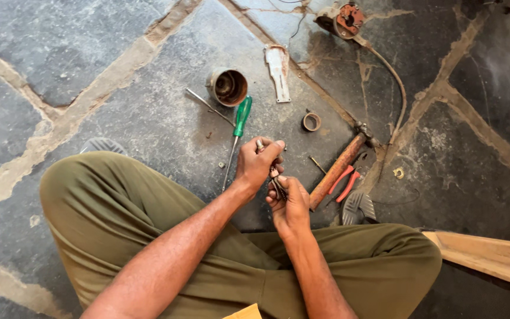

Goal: The person sits on the floor and uses a screwdriver to tighten screws on a small electrical component. They manipulate the component with both hands, occasionally switching tools, while surrounded by other tools and parts on the floor.

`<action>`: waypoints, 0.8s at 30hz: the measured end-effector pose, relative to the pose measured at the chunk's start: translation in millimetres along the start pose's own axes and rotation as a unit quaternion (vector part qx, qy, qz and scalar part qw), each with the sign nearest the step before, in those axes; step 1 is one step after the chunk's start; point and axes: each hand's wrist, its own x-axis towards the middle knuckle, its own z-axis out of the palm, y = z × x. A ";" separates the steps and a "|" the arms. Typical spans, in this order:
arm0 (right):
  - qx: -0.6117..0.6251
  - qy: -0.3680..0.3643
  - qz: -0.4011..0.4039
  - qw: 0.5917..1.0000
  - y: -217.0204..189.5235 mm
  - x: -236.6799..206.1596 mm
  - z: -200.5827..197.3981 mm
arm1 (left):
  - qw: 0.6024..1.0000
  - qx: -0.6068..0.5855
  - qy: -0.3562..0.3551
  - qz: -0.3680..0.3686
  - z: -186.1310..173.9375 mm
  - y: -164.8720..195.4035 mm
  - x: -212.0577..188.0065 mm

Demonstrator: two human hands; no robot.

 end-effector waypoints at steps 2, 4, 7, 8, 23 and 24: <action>-0.104 -0.015 -0.093 0.990 0.6 -4.5 0.1 | 1.000 -0.017 0.005 -0.004 -0.3 -2.1 0.8; -0.309 -0.045 -0.287 0.906 1.0 -9.1 -0.5 | 0.999 -0.027 0.014 -0.009 -0.9 -4.4 3.5; -0.442 -0.044 -0.311 0.840 -5.9 -10.7 -5.8 | 1.000 -0.016 0.024 0.003 -4.1 -6.5 5.2; -0.423 -0.059 -0.281 0.860 -10.3 -10.4 -9.5 | 0.999 -0.017 0.032 -0.001 -4.2 -6.4 6.1; -0.293 -0.041 -0.249 0.922 -23.4 -5.6 -9.9 | 0.992 0.078 0.092 0.022 1.4 -0.3 8.6; -0.292 -0.047 -0.247 0.923 -21.9 -7.1 -8.5 | 0.993 0.080 0.088 0.028 2.8 -0.7 8.5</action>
